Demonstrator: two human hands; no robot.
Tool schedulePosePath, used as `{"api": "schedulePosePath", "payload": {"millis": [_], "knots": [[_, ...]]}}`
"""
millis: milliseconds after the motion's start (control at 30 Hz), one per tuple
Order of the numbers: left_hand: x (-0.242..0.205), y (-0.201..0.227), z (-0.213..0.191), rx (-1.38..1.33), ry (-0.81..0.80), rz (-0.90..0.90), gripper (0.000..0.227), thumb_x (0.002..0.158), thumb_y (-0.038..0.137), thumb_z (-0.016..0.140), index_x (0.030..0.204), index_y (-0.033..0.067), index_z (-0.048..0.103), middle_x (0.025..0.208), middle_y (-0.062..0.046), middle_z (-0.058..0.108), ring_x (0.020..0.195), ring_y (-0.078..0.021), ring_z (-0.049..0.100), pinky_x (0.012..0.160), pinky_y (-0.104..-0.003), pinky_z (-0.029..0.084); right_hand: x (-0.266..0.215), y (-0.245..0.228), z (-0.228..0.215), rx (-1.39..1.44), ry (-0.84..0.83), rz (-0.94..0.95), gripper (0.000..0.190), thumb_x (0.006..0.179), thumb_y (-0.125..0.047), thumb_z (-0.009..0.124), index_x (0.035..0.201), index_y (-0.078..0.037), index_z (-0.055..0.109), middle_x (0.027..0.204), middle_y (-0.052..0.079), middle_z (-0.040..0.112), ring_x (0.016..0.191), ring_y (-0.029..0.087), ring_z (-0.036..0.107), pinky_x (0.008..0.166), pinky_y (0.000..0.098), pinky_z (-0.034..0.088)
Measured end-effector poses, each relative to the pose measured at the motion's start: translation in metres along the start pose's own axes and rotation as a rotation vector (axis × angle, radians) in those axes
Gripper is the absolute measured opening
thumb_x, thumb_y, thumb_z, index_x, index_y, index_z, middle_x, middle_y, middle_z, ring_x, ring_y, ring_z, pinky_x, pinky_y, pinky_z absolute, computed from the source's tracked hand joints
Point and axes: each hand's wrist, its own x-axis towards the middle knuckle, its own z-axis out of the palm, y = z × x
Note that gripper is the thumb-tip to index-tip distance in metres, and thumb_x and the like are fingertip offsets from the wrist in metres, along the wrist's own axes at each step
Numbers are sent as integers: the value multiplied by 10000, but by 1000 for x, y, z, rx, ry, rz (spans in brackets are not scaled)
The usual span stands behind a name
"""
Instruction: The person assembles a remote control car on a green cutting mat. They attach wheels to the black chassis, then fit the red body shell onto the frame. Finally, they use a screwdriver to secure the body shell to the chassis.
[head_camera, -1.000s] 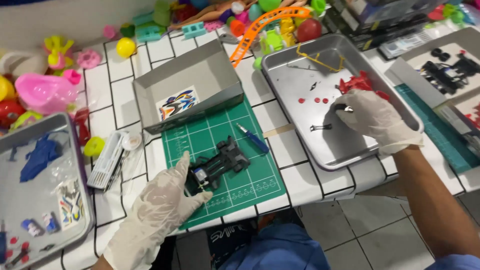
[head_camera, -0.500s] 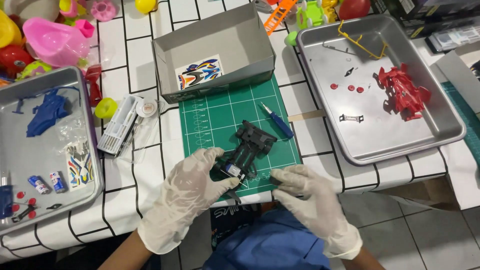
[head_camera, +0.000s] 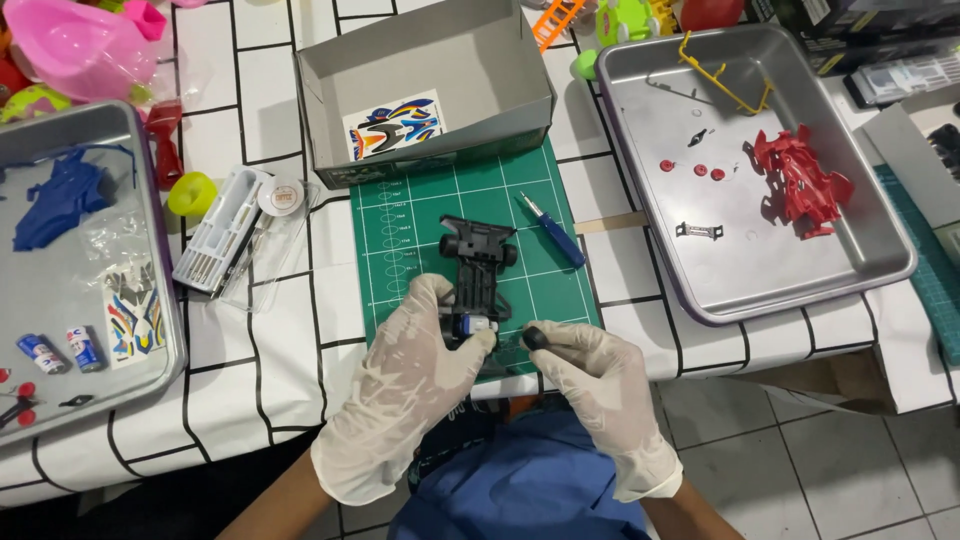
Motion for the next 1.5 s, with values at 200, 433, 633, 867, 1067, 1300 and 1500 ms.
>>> {"api": "schedulePosePath", "payload": {"millis": [200, 433, 633, 867, 1067, 1300, 1500], "knots": [[22, -17, -1, -344, -32, -54, 444, 850, 390, 692, 1218, 221, 510, 1215, 38, 623, 1149, -180, 573, 1023, -334, 419, 3, -1, 6, 126, 60, 19, 272, 802, 31, 780, 1073, 40, 751, 1085, 203, 812, 995, 283, 807, 933, 352, 651], [14, 23, -22, -924, -49, -252, 420, 799, 0, 812, 1094, 64, 520, 1079, -171, 712, 979, -216, 718, 766, -360, 670, 31, -36, 34, 35, 147, -48, 353, 771, -23, 855, 1112, 38, 785, 1046, 220, 814, 957, 249, 781, 832, 380, 658], [33, -17, 3, -981, -66, -215, 489, 775, -19, 818, 1228, 52, 648, 1127, -158, 761, 1043, -178, 703, 898, -350, 644, 51, -27, 40, 36, 131, -42, 358, 784, -26, 841, 1130, 39, 775, 1111, 229, 792, 930, 222, 755, 792, 343, 656], [24, -8, -2, -932, -76, -302, 232, 730, -14, 850, 960, -2, 824, 914, -129, 833, 816, -208, 772, 745, -332, 645, 54, -13, 37, 130, 106, -152, 308, 822, -84, 791, 1118, 0, 770, 1152, 172, 783, 1022, 234, 770, 917, 327, 661], [19, -16, 2, -951, -37, -131, 588, 655, 33, 901, 1211, 83, 716, 1040, -118, 845, 972, -201, 812, 929, -357, 661, 55, -11, 33, 43, 47, -283, 272, 851, -59, 774, 1120, -18, 768, 1162, 184, 774, 1102, 246, 751, 953, 325, 654], [19, -23, 13, -1069, -33, -64, 568, 653, -70, 888, 1180, 27, 699, 1040, -188, 830, 940, -258, 824, 872, -398, 698, 56, -4, 28, 4, -4, -383, 272, 875, -39, 757, 1146, -35, 759, 1157, 170, 774, 1129, 237, 736, 966, 321, 645], [19, -19, 10, -1183, -60, -187, 644, 650, -158, 843, 1238, 29, 661, 1067, -229, 800, 975, -305, 795, 905, -455, 674, 52, -9, 29, 16, -21, -373, 264, 897, -70, 743, 1154, -9, 748, 1160, 175, 758, 1116, 254, 739, 943, 320, 658]]}}
